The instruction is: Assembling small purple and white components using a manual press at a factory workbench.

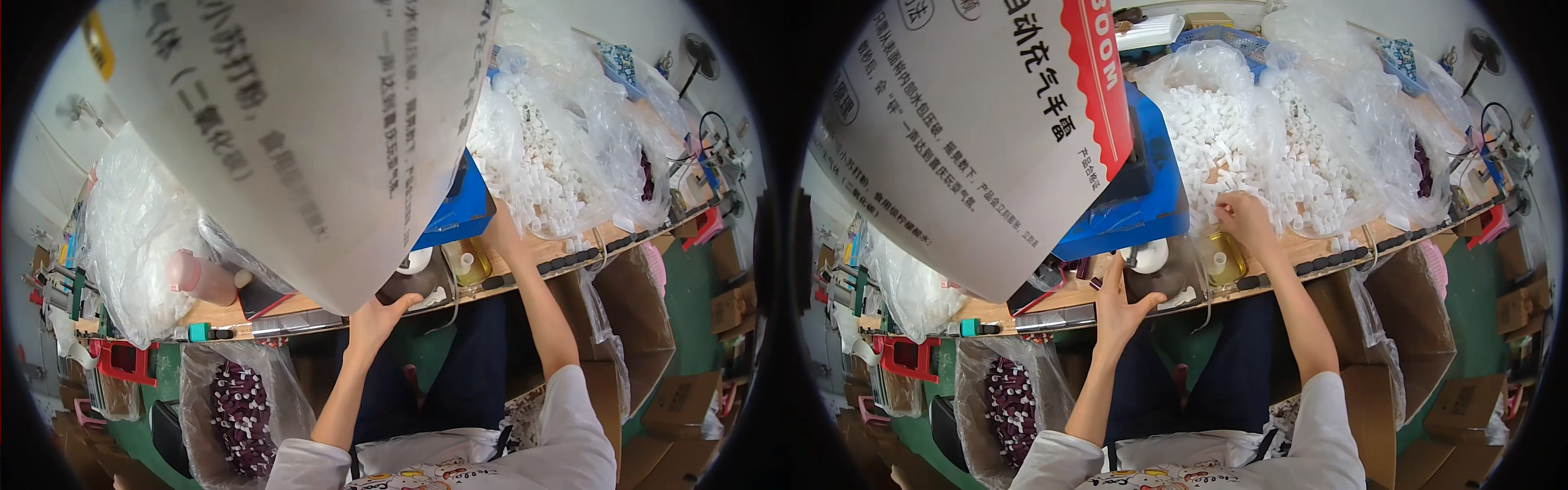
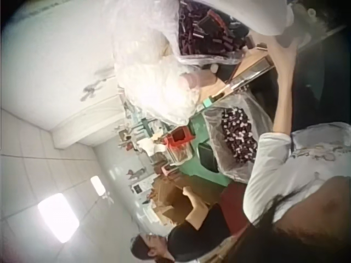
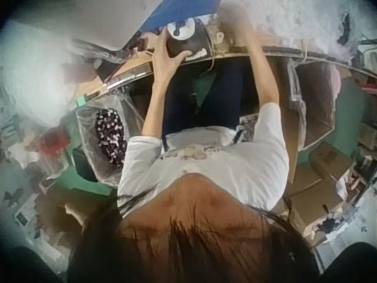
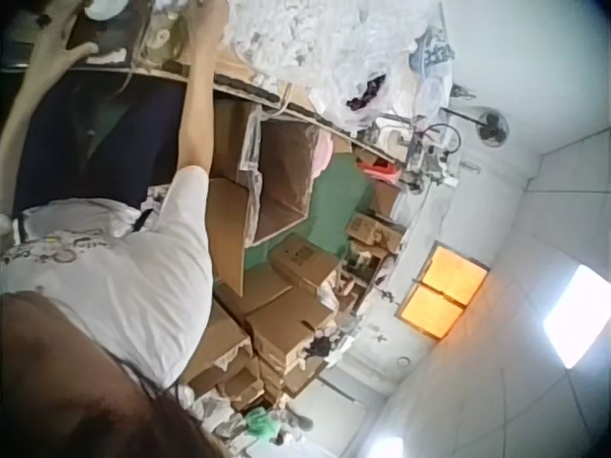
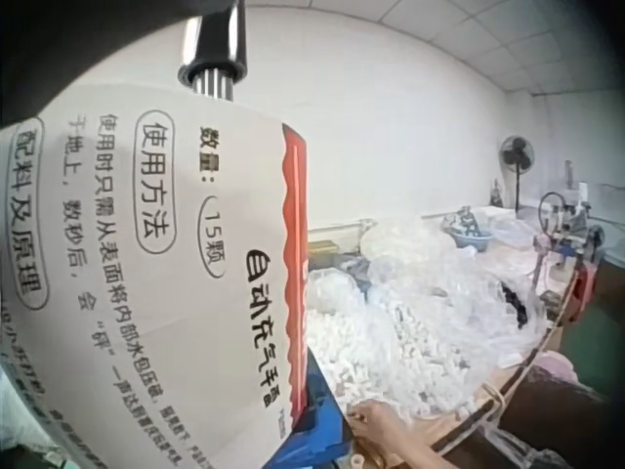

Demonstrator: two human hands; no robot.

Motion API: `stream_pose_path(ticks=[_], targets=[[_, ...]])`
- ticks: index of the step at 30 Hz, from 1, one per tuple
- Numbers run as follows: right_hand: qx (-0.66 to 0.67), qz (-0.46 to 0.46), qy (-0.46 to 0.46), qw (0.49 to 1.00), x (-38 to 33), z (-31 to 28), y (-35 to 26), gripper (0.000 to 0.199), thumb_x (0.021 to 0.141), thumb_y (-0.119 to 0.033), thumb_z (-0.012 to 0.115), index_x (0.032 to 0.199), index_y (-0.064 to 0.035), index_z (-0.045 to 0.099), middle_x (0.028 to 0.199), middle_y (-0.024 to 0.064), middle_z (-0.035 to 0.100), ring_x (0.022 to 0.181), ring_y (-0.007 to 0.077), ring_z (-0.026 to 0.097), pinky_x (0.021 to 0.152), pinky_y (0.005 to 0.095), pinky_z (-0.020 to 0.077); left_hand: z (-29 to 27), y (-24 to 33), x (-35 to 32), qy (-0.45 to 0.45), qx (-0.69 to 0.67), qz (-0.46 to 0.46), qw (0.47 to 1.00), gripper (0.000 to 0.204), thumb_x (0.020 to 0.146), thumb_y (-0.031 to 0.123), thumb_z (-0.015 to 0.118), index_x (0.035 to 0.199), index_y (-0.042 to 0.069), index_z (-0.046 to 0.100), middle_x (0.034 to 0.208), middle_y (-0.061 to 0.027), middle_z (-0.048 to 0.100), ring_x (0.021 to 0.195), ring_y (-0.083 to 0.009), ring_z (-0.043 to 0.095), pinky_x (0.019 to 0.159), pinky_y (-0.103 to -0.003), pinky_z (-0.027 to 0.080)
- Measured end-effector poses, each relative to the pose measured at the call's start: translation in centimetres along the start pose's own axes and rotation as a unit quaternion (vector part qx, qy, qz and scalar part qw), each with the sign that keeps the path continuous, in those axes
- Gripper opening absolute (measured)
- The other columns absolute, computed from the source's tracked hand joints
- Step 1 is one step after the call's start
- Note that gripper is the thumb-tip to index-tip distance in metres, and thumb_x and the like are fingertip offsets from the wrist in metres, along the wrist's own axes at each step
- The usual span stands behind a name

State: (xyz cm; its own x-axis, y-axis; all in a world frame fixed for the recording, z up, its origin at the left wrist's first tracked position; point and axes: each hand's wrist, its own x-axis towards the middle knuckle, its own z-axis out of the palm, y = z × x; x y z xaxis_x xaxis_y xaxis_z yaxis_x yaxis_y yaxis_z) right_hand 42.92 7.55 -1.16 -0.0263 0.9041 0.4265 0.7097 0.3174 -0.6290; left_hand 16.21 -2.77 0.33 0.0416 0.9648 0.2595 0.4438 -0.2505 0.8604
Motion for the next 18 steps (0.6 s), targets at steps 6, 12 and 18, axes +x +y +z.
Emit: stream_pose_path(ticks=[6,12,18], targets=[[-0.077,-0.048,-0.024,0.996,0.2,0.6,-0.1,0.008,0.081,-0.009,0.066,0.086,-0.0028,0.065,0.080,0.0175,0.067,0.081,0.0391,0.066,0.071,0.0477,0.0515,0.1,-1.0,0.8,0.041,0.027,0.050,0.998,0.043,0.071,0.007,0.084,0.112,0.003,0.073,0.113,-0.0184,0.068,0.116,-0.0316,0.060,0.093,-0.042,0.049],[-0.102,-0.099,0.011,0.990,-1.0,0.7,1.6,0.014,0.081,-0.009,0.066,0.093,-0.0033,0.063,0.085,0.0163,0.066,0.088,0.0392,0.064,0.074,0.0483,0.0521,1.1,-1.6,1.7,0.034,-0.024,0.112,0.993,0.031,0.068,0.006,0.083,0.099,0.006,0.077,0.107,-0.0148,0.071,0.103,-0.0313,0.063,0.086,-0.040,0.050],[0.095,-0.007,0.060,0.994,-1.0,1.0,-2.0,0.024,0.082,-0.009,0.066,0.104,0.0004,0.067,0.090,0.0142,0.070,0.085,0.0251,0.068,0.079,0.0379,0.0531,0.5,-1.7,1.9,0.103,-0.100,0.041,0.989,0.026,0.076,0.005,0.079,0.101,-0.002,0.073,0.107,-0.0162,0.071,0.094,-0.0309,0.064,0.085,-0.036,0.048]])
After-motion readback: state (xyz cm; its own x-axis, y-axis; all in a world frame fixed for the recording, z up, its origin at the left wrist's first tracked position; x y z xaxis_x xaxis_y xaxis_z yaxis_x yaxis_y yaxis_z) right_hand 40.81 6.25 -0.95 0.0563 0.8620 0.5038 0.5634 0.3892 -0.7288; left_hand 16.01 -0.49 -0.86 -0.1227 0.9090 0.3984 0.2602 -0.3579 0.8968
